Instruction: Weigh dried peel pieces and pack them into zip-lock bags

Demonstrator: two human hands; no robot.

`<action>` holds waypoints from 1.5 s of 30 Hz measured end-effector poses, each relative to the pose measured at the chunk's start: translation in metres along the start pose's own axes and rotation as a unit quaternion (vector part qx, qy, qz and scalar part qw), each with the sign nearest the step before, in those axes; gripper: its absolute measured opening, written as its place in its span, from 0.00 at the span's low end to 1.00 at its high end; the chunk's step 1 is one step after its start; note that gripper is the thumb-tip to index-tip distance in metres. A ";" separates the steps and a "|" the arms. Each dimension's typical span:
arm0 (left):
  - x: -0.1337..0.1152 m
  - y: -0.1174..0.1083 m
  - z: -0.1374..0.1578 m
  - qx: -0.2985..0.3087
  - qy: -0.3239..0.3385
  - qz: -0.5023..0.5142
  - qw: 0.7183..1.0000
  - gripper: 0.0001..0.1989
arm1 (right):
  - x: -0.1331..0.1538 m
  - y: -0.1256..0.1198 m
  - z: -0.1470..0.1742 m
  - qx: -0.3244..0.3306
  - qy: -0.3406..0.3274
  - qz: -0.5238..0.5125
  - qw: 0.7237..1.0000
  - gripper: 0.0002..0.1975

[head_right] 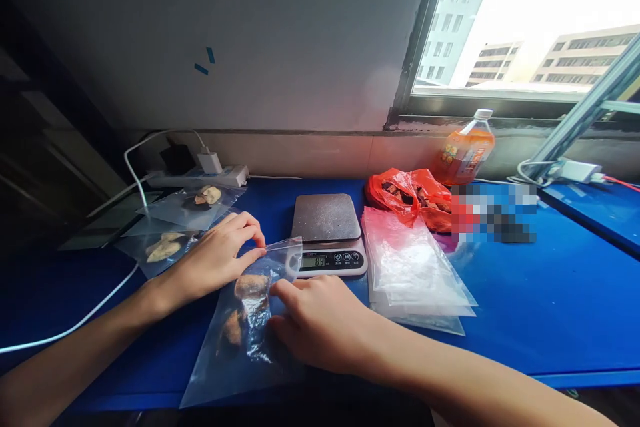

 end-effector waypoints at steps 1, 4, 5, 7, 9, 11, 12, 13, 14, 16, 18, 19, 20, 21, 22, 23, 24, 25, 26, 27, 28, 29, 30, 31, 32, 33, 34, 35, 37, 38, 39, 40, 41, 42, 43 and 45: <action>-0.004 -0.001 0.001 0.003 0.015 0.008 1.000 0.04 | -0.001 -0.005 0.001 -0.027 0.003 -0.003 1.000 0.12; -0.027 -0.008 0.007 -0.024 0.125 0.027 0.991 0.08 | -0.007 -0.028 0.003 -0.157 0.041 -0.040 0.986 0.12; -0.037 -0.011 0.011 -0.052 0.174 0.029 0.983 0.10 | -0.009 -0.035 0.003 -0.186 0.060 -0.070 0.978 0.11; -0.052 -0.017 0.018 -0.117 0.254 0.031 0.960 0.11 | -0.014 -0.045 0.003 -0.176 0.093 -0.162 0.967 0.06; -0.061 -0.019 0.022 -0.149 0.289 0.037 0.945 0.10 | -0.016 -0.045 0.001 -0.097 0.103 -0.283 0.949 0.05; -0.063 -0.019 0.023 -0.146 0.303 0.043 0.941 0.09 | -0.015 -0.043 0.000 -0.018 0.102 -0.388 0.916 0.07; -0.064 -0.019 0.023 -0.143 0.306 0.045 0.940 0.09 | -0.014 -0.041 0.000 0.007 0.103 -0.418 0.903 0.08; -0.064 -0.019 0.023 -0.140 0.310 0.047 0.939 0.09 | -0.014 -0.039 0.001 0.021 0.105 -0.431 0.896 0.09; -0.064 -0.019 0.023 -0.137 0.314 0.048 0.938 0.10 | -0.014 -0.038 0.001 0.027 0.108 -0.428 0.897 0.09; -0.066 -0.018 0.022 -0.132 0.320 0.049 0.937 0.11 | -0.013 -0.035 0.001 0.032 0.101 -0.404 0.909 0.09; -0.068 -0.017 0.022 -0.121 0.330 0.051 0.935 0.13 | -0.012 -0.032 0.000 0.034 0.080 -0.391 0.916 0.09; -0.070 -0.016 0.023 -0.115 0.335 0.053 0.934 0.13 | -0.011 -0.030 0.000 0.037 0.071 -0.393 0.916 0.10; -0.071 -0.015 0.023 -0.110 0.340 0.054 0.933 0.14 | -0.011 -0.029 0.000 0.037 0.065 -0.394 0.916 0.10; -0.072 -0.014 0.023 -0.106 0.343 0.053 0.932 0.14 | -0.011 -0.028 0.000 0.034 0.062 -0.388 0.919 0.11; -0.073 -0.013 0.024 -0.103 0.346 0.050 0.931 0.14 | -0.011 -0.027 -0.001 0.023 0.060 -0.373 0.926 0.11; -0.074 -0.013 0.024 -0.101 0.348 0.046 0.931 0.14 | -0.012 -0.026 -0.002 0.006 0.059 -0.348 0.936 0.11; -0.074 -0.013 0.025 -0.099 0.348 0.044 0.931 0.14 | -0.014 -0.027 -0.002 -0.018 0.059 -0.317 0.947 0.12; -0.074 -0.013 0.025 -0.099 0.348 0.045 0.931 0.14 | -0.015 -0.027 -0.003 -0.042 0.061 -0.285 0.956 0.12; -0.073 -0.014 0.025 -0.099 0.347 0.050 0.931 0.13 | -0.018 -0.029 -0.003 -0.065 0.067 -0.259 0.961 0.12; -0.073 -0.015 0.025 -0.101 0.345 0.057 0.931 0.13 | -0.020 -0.030 -0.003 -0.083 0.075 -0.240 0.964 0.12; -0.072 -0.016 0.024 -0.102 0.343 0.065 0.932 0.12 | -0.021 -0.031 -0.003 -0.093 0.080 -0.229 0.966 0.12; -0.071 -0.018 0.024 -0.103 0.340 0.072 0.932 0.11 | -0.022 -0.033 -0.003 -0.094 0.081 -0.225 0.966 0.11; -0.070 -0.019 0.023 -0.101 0.338 0.079 0.932 0.11 | -0.021 -0.034 -0.002 -0.087 0.076 -0.226 0.967 0.10; -0.068 -0.019 0.023 -0.097 0.335 0.085 0.933 0.11 | -0.019 -0.035 -0.001 -0.076 0.066 -0.230 0.968 0.09; -0.067 -0.019 0.022 -0.090 0.330 0.091 0.935 0.10 | -0.017 -0.036 0.000 -0.065 0.053 -0.232 0.969 0.07; -0.065 -0.019 0.021 -0.086 0.324 0.098 0.937 0.10 | -0.014 -0.037 0.002 -0.055 0.038 -0.229 0.971 0.04; -0.062 -0.019 0.020 -0.083 0.314 0.103 0.940 0.09 | -0.012 -0.038 0.003 -0.047 0.024 -0.220 0.974 0.00; -0.060 -0.018 0.020 -0.084 0.302 0.105 0.944 0.08 | -0.009 -0.038 0.005 -0.040 0.009 -0.203 0.978 0.04; -0.055 -0.017 0.019 -0.088 0.278 0.105 0.951 0.08 | -0.007 -0.038 0.007 -0.036 -0.007 -0.162 0.986 0.09; -0.053 -0.017 0.019 -0.086 0.269 0.100 0.954 0.08 | -0.007 -0.037 0.007 -0.039 -0.010 -0.149 0.988 0.08; -0.051 -0.016 0.018 -0.083 0.261 0.093 0.957 0.08 | -0.007 -0.036 0.007 -0.043 -0.011 -0.143 0.989 0.06; -0.049 -0.016 0.018 -0.077 0.258 0.086 0.959 0.09 | -0.007 -0.035 0.007 -0.049 -0.011 -0.142 0.989 0.05; -0.048 -0.017 0.018 -0.070 0.256 0.079 0.961 0.09 | -0.008 -0.035 0.007 -0.054 -0.012 -0.143 0.988 0.05; -0.047 -0.017 0.018 -0.063 0.255 0.073 0.962 0.09 | -0.008 -0.034 0.007 -0.057 -0.015 -0.146 0.988 0.06; -0.045 -0.018 0.017 -0.052 0.253 0.067 0.964 0.09 | -0.008 -0.034 0.007 -0.059 -0.019 -0.150 0.987 0.06; -0.041 -0.020 0.015 -0.031 0.237 0.057 0.969 0.08 | -0.008 -0.034 0.006 -0.066 -0.019 -0.159 0.985 0.05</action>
Point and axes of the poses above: each hand's wrist, its own z-axis away from the middle knuckle, its own y-axis out of the palm, x = y × z, the point moved 3 cm from there along -z, towards the middle knuckle, and after that the axes turned 5 degrees about -x, right-handed, at the moved point
